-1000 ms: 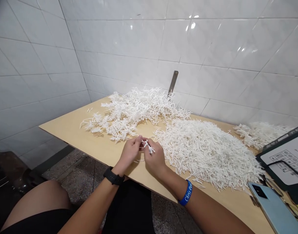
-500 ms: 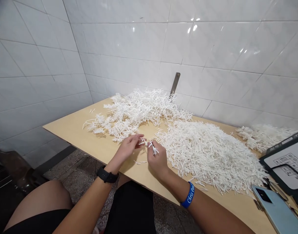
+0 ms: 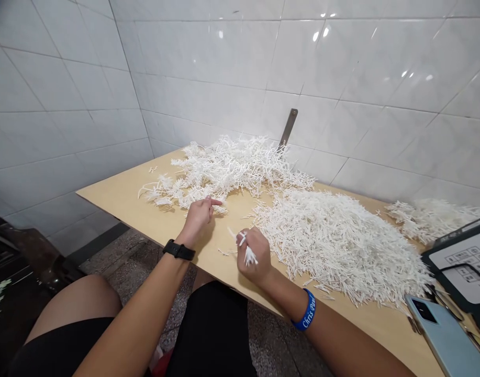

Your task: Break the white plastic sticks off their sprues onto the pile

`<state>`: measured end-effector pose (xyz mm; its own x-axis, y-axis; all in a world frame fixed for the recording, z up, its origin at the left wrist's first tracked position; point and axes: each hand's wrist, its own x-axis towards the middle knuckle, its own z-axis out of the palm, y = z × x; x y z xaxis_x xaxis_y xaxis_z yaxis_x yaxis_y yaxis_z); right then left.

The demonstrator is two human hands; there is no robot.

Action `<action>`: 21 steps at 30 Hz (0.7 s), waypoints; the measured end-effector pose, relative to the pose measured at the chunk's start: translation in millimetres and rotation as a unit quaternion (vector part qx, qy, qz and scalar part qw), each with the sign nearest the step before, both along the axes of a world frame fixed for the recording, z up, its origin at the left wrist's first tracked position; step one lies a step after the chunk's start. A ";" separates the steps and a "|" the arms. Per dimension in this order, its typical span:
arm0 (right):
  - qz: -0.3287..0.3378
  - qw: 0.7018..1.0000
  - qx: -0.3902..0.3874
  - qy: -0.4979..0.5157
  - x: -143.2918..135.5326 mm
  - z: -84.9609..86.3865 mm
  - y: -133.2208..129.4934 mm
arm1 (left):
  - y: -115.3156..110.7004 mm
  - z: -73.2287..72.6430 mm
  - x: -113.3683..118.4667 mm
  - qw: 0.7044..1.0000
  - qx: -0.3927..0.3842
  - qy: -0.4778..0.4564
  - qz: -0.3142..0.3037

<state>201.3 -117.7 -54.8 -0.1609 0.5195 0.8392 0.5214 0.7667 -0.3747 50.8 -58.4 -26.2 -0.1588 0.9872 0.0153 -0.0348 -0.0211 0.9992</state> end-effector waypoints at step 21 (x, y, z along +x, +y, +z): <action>-0.075 0.924 -0.192 0.322 -2.9 0.0 13.1 | -61.2 -44.5 45.3 0.949 0.094 0.251 -0.164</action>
<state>198.4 -104.6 -54.9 0.4054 0.7746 0.4855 0.1851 0.4505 -0.8734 96.1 -119.6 -70.7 0.2306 0.9544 0.1893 0.4085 -0.2715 0.8714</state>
